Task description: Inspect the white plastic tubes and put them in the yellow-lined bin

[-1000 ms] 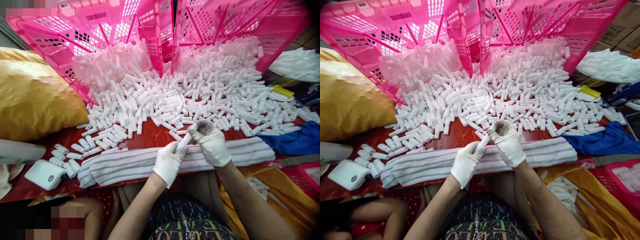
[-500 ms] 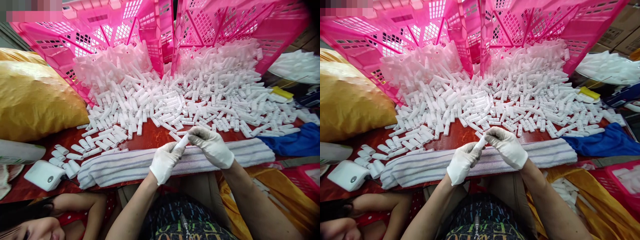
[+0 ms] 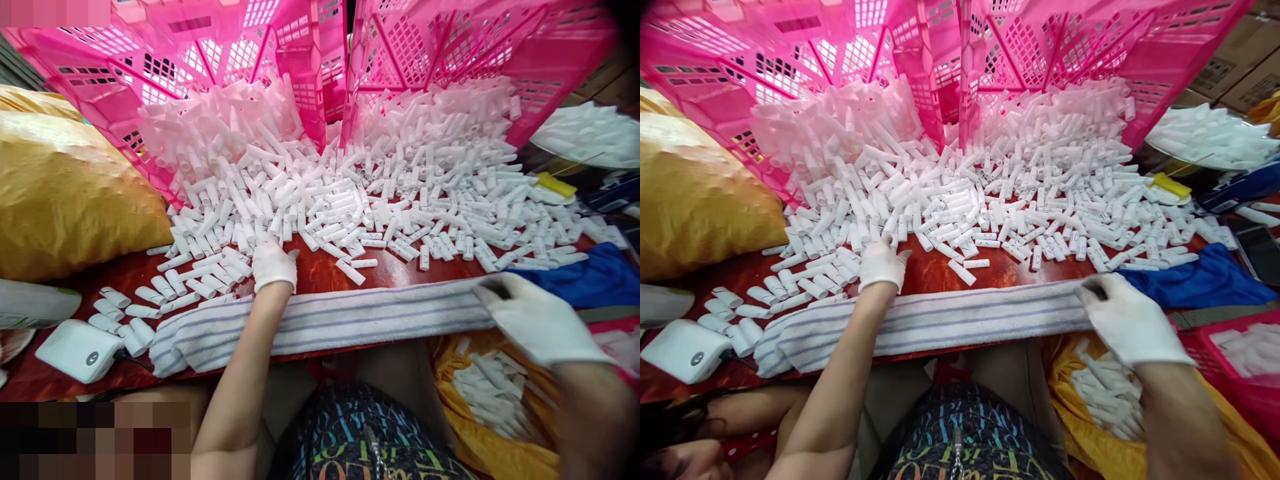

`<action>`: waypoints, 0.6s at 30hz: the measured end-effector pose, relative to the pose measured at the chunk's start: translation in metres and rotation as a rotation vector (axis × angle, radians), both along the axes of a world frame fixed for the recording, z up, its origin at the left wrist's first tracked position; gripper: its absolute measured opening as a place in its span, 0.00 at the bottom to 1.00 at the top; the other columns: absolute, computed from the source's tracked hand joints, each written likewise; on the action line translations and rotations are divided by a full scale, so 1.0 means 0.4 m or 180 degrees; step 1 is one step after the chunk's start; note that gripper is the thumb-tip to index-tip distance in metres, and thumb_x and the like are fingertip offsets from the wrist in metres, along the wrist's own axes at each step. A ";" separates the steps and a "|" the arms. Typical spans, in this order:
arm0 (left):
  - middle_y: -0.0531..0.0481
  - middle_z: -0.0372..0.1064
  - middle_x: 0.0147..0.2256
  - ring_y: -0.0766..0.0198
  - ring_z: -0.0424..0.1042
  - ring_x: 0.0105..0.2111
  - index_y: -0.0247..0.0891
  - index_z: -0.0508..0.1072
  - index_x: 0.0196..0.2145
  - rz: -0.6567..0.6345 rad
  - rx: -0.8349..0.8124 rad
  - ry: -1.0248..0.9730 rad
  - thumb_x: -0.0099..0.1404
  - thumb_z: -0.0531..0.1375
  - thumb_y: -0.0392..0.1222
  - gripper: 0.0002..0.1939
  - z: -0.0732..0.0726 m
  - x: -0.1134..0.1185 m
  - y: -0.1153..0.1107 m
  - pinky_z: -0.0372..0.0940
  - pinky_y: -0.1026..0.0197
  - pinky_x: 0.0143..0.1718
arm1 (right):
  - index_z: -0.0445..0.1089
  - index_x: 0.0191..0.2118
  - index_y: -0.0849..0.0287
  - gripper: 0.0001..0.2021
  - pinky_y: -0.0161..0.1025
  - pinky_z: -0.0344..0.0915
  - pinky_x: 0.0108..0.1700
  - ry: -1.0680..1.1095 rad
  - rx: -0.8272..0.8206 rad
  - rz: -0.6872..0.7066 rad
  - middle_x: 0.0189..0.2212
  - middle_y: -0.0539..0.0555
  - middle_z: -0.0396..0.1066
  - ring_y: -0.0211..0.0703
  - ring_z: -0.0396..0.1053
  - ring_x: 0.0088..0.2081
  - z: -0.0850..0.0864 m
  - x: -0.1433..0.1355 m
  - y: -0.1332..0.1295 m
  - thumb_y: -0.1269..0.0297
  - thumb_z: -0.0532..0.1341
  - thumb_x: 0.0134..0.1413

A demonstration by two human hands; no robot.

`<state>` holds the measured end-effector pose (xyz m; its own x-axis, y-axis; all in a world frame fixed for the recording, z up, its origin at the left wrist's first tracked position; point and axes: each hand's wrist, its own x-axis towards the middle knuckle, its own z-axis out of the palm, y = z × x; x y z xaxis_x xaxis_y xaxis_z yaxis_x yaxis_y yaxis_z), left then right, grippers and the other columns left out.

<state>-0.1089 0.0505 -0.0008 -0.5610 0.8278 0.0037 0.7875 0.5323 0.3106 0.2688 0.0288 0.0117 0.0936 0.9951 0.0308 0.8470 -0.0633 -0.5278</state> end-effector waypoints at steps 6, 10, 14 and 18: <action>0.35 0.74 0.41 0.46 0.72 0.44 0.36 0.73 0.45 -0.0177 -0.0383 0.0025 0.59 0.63 0.41 0.16 -0.015 0.008 0.015 0.63 0.50 0.44 | 0.73 0.47 0.59 0.18 0.48 0.65 0.44 -0.0665 -0.0078 0.0587 0.41 0.62 0.74 0.56 0.71 0.42 -0.080 -0.222 0.173 0.57 0.58 0.53; 0.41 0.76 0.39 0.53 0.74 0.41 0.38 0.74 0.45 -0.0345 -0.0082 -0.0867 0.61 0.60 0.44 0.15 -0.026 -0.014 -0.050 0.65 0.56 0.43 | 0.70 0.53 0.55 0.20 0.47 0.63 0.40 -0.1163 -0.0236 0.0662 0.40 0.62 0.75 0.56 0.72 0.39 -0.099 -0.256 0.196 0.58 0.55 0.56; 0.41 0.74 0.43 0.58 0.74 0.42 0.35 0.73 0.48 -0.0324 0.0245 -0.1062 0.64 0.56 0.46 0.18 -0.024 -0.027 -0.078 0.65 0.61 0.45 | 0.71 0.52 0.61 0.24 0.47 0.63 0.41 -0.1191 0.0174 0.0454 0.44 0.66 0.72 0.59 0.69 0.44 -0.102 -0.213 0.189 0.52 0.56 0.55; 0.38 0.72 0.46 0.47 0.70 0.48 0.39 0.73 0.50 -0.0510 -0.0241 -0.0103 0.56 0.64 0.53 0.26 -0.018 0.018 -0.059 0.63 0.52 0.48 | 0.73 0.49 0.63 0.19 0.47 0.62 0.45 -0.1427 0.0270 0.0841 0.42 0.65 0.73 0.57 0.69 0.45 -0.122 -0.211 0.204 0.58 0.55 0.57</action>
<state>-0.1018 0.0267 -0.0081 -0.4208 0.9038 -0.0780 0.8543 0.4237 0.3011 0.1842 0.1106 -0.0370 -0.2011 0.9753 0.0916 0.9721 0.2102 -0.1040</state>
